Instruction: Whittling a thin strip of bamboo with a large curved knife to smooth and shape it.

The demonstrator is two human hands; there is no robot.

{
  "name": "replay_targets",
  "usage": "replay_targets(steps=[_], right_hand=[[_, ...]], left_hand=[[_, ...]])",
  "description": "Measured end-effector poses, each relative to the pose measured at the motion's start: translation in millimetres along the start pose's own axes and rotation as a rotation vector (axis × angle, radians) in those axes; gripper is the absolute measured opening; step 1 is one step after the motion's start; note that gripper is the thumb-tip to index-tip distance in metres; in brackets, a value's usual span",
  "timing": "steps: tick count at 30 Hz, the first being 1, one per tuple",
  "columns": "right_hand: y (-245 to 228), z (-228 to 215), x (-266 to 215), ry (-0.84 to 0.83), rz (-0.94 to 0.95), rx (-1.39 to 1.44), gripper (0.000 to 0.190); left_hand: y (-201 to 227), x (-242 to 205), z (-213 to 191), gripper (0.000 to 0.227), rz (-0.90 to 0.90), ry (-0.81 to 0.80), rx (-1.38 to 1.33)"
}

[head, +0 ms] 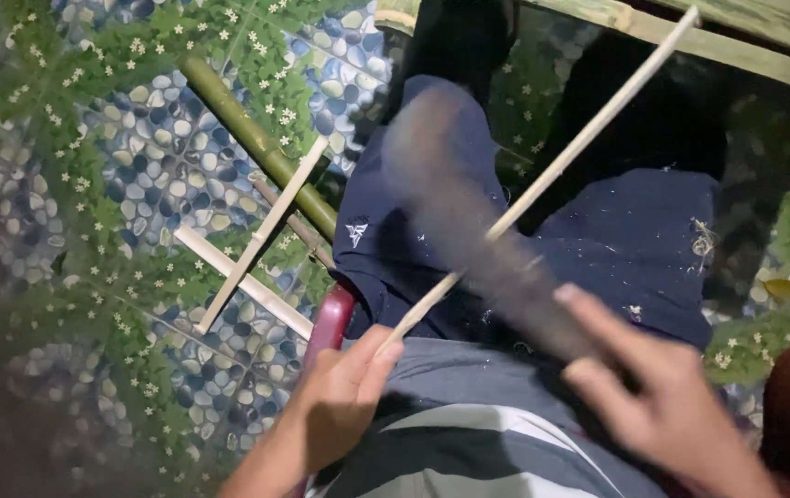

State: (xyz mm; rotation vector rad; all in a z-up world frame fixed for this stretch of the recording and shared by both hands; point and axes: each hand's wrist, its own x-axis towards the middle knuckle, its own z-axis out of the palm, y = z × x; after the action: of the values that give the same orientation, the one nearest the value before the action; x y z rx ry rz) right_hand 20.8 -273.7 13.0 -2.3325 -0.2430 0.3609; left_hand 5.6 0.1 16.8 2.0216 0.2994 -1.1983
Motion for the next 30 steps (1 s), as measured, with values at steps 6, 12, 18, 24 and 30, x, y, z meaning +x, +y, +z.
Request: replay_targets(steps=[6, 12, 18, 24, 30], right_hand=[[-5, 6, -5, -0.256, -0.178, -0.026, 0.062], [12, -11, 0, 0.013, 0.096, -0.132, 0.06], [5, -3, -8, -0.002, 0.116, -0.08, 0.061], [-20, 26, -21, -0.248, -0.03, -0.076, 0.061], [-10, -2, 4, -0.352, -0.031, 0.144, 0.049]], left_hand=[[3, -1, -3, 0.038, 0.022, 0.036, 0.075], [-1, -3, 0, 0.03, 0.179, 0.105, -0.08], [9, -9, -5, 0.035, 0.036, 0.02, -0.122], [-12, 11, 8, 0.055, 0.218, 0.118, -0.19], [-1, 17, 10, 0.067, 0.211, 0.113, -0.372]])
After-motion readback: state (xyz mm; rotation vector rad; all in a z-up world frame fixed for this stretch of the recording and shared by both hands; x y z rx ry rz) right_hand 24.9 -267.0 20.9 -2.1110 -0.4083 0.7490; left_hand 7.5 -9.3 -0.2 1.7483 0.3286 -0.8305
